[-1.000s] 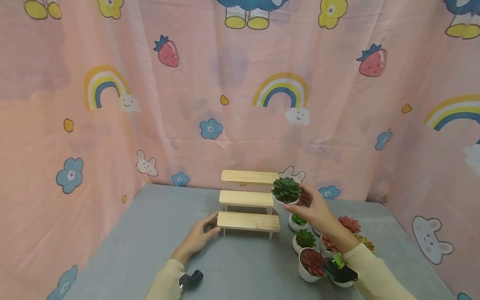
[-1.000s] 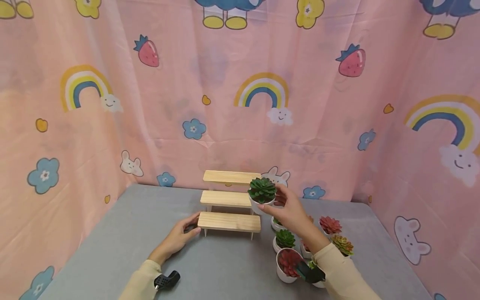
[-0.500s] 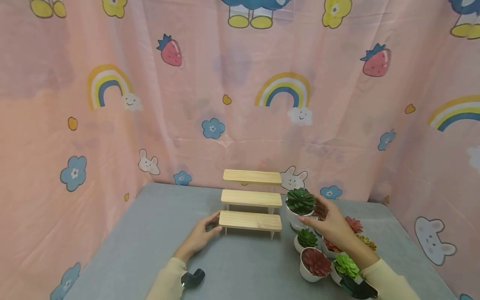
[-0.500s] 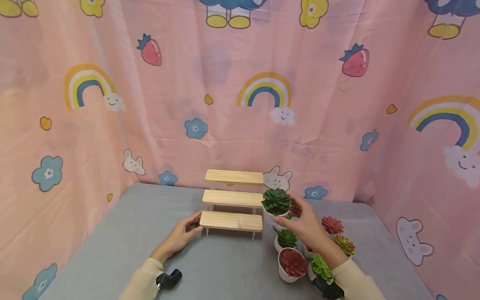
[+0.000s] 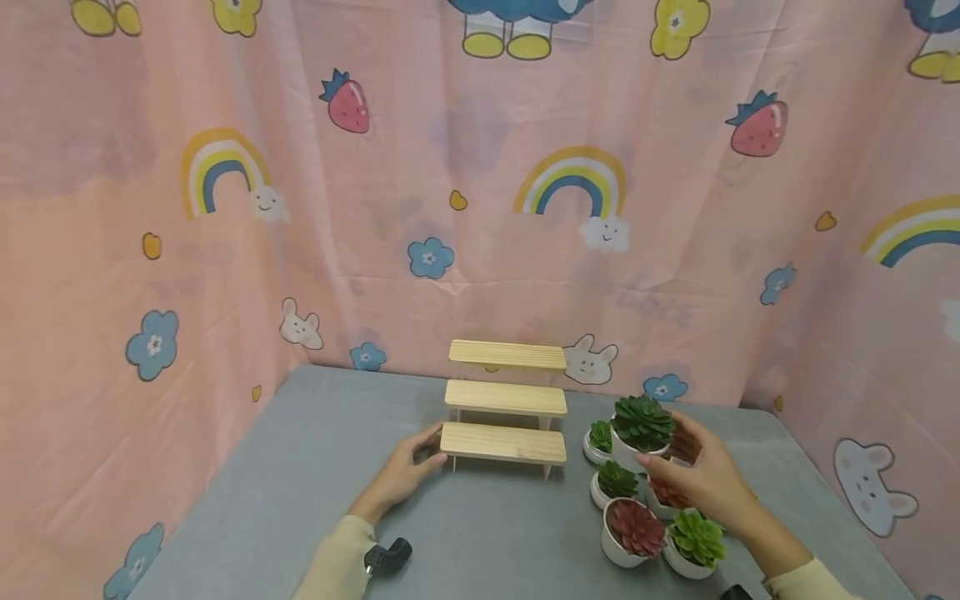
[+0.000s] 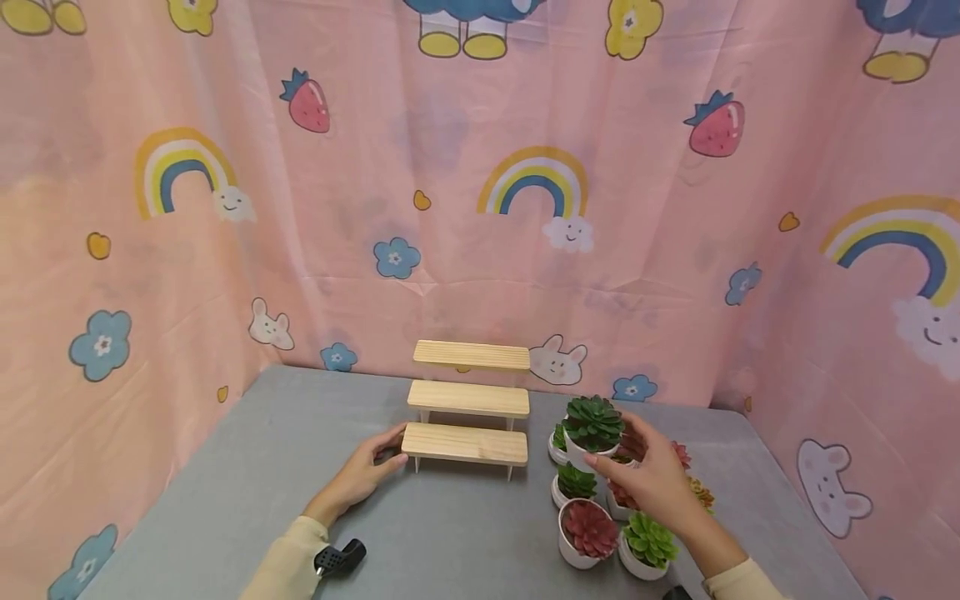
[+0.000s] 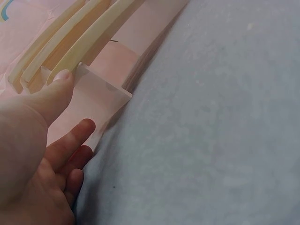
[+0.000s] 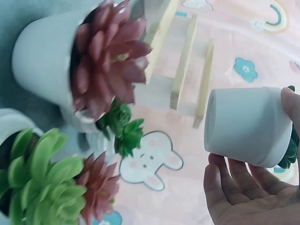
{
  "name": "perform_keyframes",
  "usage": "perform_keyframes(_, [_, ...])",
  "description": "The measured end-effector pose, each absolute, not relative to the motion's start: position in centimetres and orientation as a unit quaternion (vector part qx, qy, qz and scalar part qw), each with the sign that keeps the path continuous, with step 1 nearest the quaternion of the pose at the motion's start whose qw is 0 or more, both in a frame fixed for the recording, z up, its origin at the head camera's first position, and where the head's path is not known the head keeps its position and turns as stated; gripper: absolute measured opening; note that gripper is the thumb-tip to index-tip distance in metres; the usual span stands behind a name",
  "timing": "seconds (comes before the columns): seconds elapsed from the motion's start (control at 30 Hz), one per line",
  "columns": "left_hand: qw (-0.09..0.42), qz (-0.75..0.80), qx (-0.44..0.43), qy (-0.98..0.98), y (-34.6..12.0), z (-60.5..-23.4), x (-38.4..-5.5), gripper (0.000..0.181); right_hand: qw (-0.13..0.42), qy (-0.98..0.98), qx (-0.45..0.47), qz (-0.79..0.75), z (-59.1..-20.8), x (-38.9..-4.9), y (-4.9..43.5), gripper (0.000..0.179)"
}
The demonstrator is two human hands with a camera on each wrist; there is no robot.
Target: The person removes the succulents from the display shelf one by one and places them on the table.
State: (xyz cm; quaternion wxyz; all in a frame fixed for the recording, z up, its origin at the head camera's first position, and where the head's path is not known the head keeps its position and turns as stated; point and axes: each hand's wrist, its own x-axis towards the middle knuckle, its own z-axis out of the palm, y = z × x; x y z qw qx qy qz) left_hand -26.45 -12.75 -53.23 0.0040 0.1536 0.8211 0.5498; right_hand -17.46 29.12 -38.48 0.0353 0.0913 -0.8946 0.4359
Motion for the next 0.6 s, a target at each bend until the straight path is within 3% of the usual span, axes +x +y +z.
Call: perform_keyframes(0.6, [-0.004,0.540,0.160,0.826,-12.7,-53.2,-26.4,0.062,0.026,-0.906,0.033,0.421,-40.0,-16.1,32.8,0.093])
